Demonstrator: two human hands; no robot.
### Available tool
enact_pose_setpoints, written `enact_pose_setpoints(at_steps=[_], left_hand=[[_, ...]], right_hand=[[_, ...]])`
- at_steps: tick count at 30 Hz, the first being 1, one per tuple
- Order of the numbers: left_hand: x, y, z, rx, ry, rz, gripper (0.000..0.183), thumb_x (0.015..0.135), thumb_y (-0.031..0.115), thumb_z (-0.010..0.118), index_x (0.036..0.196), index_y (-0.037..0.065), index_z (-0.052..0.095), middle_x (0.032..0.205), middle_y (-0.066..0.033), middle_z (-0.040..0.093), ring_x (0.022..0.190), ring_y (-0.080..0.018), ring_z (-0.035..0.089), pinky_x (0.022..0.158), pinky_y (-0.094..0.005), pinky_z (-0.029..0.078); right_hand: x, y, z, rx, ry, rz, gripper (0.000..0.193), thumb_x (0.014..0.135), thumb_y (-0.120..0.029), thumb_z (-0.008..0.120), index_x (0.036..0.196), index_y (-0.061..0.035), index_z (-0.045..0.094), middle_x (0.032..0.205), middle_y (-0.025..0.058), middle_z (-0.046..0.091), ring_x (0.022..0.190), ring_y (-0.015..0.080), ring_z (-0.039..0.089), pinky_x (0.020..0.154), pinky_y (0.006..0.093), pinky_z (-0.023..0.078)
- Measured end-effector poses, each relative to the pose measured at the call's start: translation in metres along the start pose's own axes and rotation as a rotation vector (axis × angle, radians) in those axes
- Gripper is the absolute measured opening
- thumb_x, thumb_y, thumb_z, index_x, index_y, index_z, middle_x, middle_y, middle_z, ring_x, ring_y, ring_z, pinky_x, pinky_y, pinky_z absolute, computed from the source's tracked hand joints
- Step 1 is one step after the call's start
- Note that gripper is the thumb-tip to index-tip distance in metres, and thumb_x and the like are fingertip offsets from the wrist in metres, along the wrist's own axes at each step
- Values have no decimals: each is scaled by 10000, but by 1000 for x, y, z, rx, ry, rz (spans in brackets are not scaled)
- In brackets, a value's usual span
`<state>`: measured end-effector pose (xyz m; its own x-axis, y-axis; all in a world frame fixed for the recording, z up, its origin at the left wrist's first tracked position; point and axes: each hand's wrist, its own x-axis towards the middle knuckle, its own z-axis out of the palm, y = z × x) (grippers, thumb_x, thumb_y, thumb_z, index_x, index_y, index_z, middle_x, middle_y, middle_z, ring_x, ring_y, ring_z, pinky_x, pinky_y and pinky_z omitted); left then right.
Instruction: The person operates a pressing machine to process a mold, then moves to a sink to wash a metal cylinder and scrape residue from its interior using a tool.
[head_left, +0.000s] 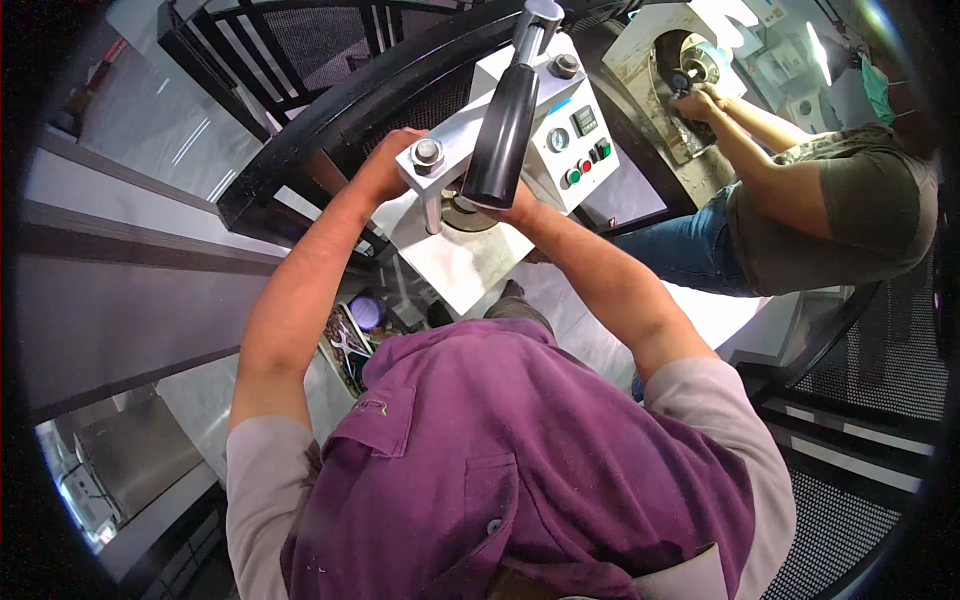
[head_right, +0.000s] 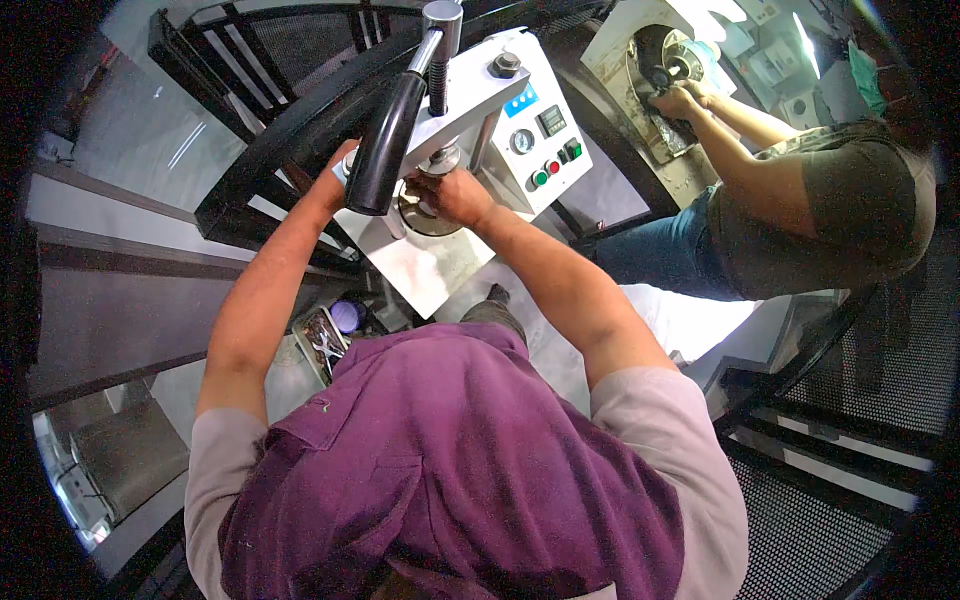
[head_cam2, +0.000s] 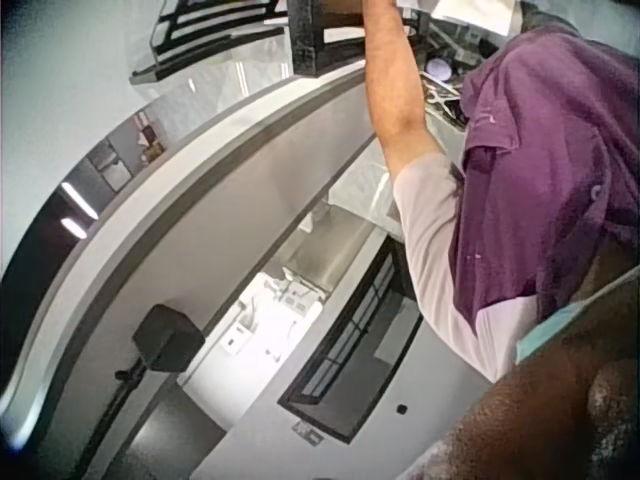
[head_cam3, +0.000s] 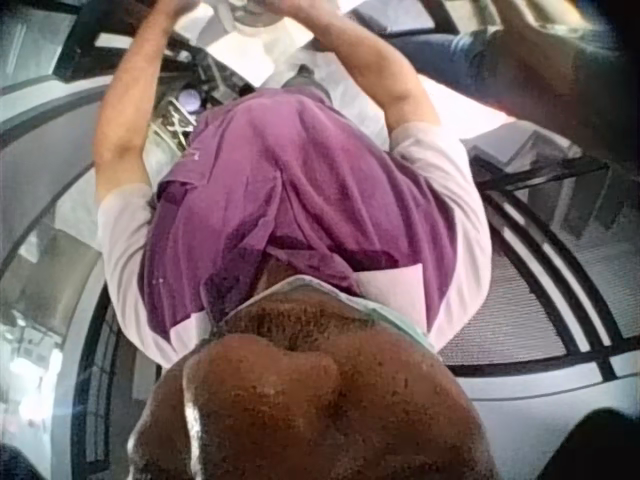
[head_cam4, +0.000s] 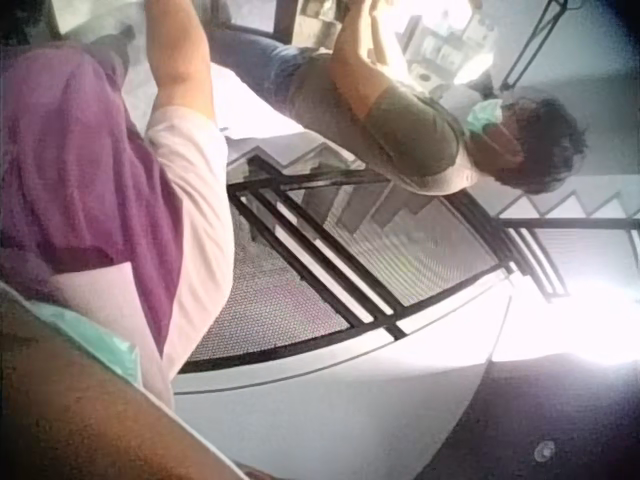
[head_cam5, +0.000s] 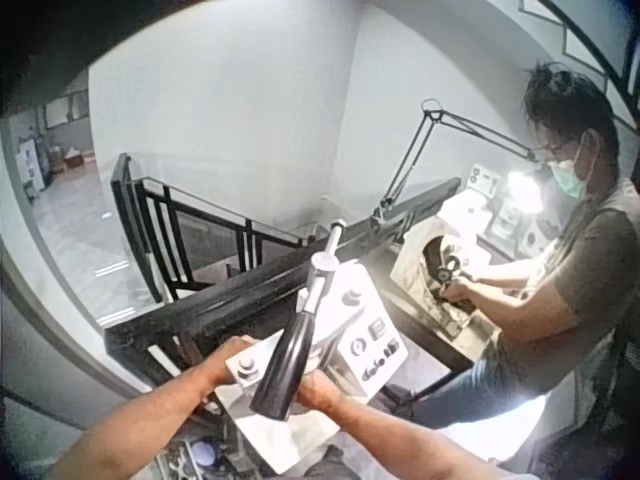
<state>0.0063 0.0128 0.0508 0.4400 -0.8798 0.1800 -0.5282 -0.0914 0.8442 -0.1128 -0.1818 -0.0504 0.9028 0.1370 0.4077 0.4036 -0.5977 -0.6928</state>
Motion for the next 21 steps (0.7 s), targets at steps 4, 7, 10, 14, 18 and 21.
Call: enact_pose_setpoints(at_steps=[4, 7, 10, 14, 18, 21], left_hand=[[-1, -9, 2, -173, -6, -116, 192, 804, 129, 670, 963, 20, 674, 941, -154, 697, 825, -307, 662, 785, -340, 510], [1, -11, 0, -5, -17, -12, 222, 806, 133, 673, 1002, 27, 672, 971, -163, 693, 853, -278, 675, 798, -340, 513], [-10, 8, -5, -183, 28, -245, 395, 823, 156, 687, 1194, 32, 629, 1146, -127, 678, 1022, -187, 643, 912, -322, 479], [-57, 13, -18, -459, 297, -110, 464, 925, 194, 625, 1335, -4, 538, 1227, -98, 640, 1128, -161, 585, 997, -297, 420], [-131, 12, -6, -438, 617, -216, 391, 969, 221, 575, 1277, -20, 576, 1114, -115, 672, 1065, -148, 602, 962, -278, 423], [-189, -9, 9, -340, 813, -311, 337, 976, 229, 565, 1205, -12, 623, 1026, -88, 694, 973, -135, 611, 882, -263, 442]], right_hand=[[0, -3, 5, -249, 38, -68, 286, 849, -151, 625, 1130, -102, 656, 1053, 87, 682, 893, 319, 660, 787, 408, 553], [4, -15, 0, -276, 69, -91, 274, 849, -175, 630, 1113, -109, 665, 1031, 101, 687, 842, 329, 665, 746, 420, 552], [-4, -12, -3, -424, -16, 16, 244, 866, -225, 627, 1042, -63, 673, 882, 175, 679, 742, 372, 648, 696, 453, 532], [-31, -55, -19, -68, 135, 348, 224, 889, -213, 666, 1019, -30, 666, 873, 191, 672, 759, 375, 649, 687, 434, 515], [-55, -72, -45, -305, 274, 234, 207, 880, -159, 680, 1044, -34, 665, 866, 165, 656, 762, 329, 649, 693, 388, 518], [-68, -59, -56, -166, 365, 513, 194, 886, -123, 663, 1062, -41, 667, 833, 135, 668, 743, 292, 656, 698, 352, 520]])
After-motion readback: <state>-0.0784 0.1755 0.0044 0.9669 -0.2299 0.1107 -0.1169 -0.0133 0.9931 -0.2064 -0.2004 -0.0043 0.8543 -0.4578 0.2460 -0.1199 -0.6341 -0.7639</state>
